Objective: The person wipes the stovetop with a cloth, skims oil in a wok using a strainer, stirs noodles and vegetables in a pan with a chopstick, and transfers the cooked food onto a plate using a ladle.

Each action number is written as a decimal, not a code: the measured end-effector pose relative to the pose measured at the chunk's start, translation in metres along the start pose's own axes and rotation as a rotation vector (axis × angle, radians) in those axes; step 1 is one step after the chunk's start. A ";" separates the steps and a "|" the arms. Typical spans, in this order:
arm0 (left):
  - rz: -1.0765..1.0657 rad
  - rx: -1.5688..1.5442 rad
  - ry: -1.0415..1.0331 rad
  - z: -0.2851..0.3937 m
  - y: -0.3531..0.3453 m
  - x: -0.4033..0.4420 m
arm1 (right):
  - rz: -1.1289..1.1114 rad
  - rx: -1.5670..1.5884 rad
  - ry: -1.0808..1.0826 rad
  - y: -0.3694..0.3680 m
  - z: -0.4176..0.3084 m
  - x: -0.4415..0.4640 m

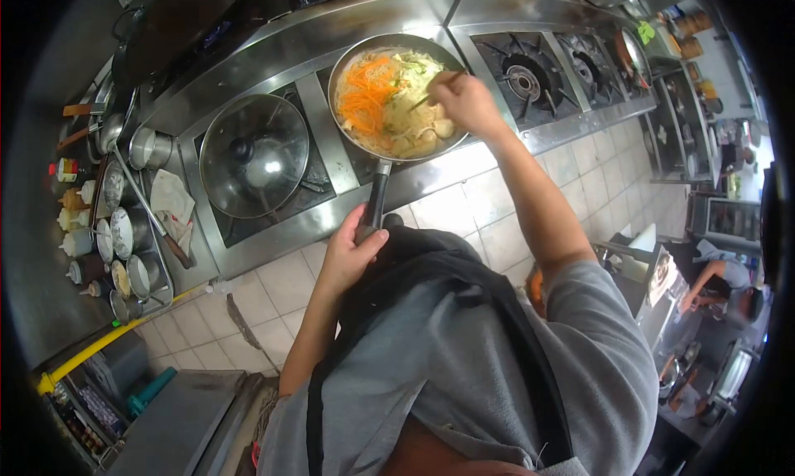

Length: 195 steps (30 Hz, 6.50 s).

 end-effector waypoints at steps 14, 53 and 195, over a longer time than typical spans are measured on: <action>0.004 0.006 0.001 -0.001 -0.002 0.001 | -0.098 -0.018 0.005 -0.010 0.006 0.002; -0.002 0.004 -0.043 -0.006 0.000 0.004 | -0.202 0.253 0.042 -0.057 -0.036 0.002; 0.045 0.129 -0.133 -0.006 0.001 0.007 | -0.072 -0.603 0.082 0.018 -0.039 0.046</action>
Point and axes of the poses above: each hand's wrist, its own x-axis towards the middle knuckle, its own y-axis out of the back of the hand, z = x × y, the point moved 5 cm from there along x, towards the middle knuckle, and after that the axes turned 6 degrees about x, right-handed, at the moved point
